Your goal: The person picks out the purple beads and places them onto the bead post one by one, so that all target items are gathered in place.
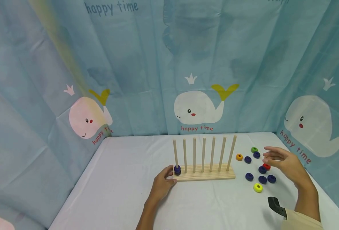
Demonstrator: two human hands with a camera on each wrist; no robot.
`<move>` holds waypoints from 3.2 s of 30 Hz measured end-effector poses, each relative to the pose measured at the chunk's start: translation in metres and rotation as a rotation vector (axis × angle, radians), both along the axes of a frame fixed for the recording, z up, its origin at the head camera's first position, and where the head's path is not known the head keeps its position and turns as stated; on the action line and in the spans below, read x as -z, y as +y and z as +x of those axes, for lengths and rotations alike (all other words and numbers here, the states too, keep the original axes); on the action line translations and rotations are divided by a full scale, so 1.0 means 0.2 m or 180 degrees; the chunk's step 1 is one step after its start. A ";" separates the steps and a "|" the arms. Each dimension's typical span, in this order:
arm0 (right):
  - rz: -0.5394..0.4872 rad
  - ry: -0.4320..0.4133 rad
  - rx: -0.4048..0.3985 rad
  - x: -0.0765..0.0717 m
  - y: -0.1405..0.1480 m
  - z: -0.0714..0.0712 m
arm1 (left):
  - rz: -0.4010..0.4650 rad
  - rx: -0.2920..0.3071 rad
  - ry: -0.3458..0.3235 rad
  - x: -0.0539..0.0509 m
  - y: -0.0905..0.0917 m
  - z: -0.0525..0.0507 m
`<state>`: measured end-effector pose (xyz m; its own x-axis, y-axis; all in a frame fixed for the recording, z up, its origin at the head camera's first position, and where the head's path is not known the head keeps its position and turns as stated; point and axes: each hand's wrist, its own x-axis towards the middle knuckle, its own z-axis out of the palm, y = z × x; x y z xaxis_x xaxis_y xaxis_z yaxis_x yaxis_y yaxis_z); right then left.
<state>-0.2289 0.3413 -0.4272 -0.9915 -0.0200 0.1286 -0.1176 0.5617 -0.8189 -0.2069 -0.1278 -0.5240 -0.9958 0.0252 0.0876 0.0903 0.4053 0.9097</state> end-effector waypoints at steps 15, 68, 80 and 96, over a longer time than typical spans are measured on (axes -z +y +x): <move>0.0301 -0.0800 -0.0067 0.10 0.13 0.01 | 0.0024 0.0005 -0.0034 0.00 0.00 0.00; 0.0543 -0.1383 0.0146 0.25 0.21 -0.05 | 0.0027 0.0000 -0.0105 0.00 0.00 0.00; 0.0538 -0.1037 0.0269 0.15 0.15 -0.05 | 0.0071 -0.0002 -0.0101 0.00 0.00 0.00; 0.0354 -0.0549 0.0338 0.08 -0.06 -0.06 | 0.0053 -0.0007 -0.0085 0.01 0.00 0.00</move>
<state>-0.2416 0.3296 -0.4429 -0.9959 0.0810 -0.0400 0.0833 0.6513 -0.7542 -0.2077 -0.1281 -0.5262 -0.9979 0.0217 0.0613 0.0649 0.3902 0.9184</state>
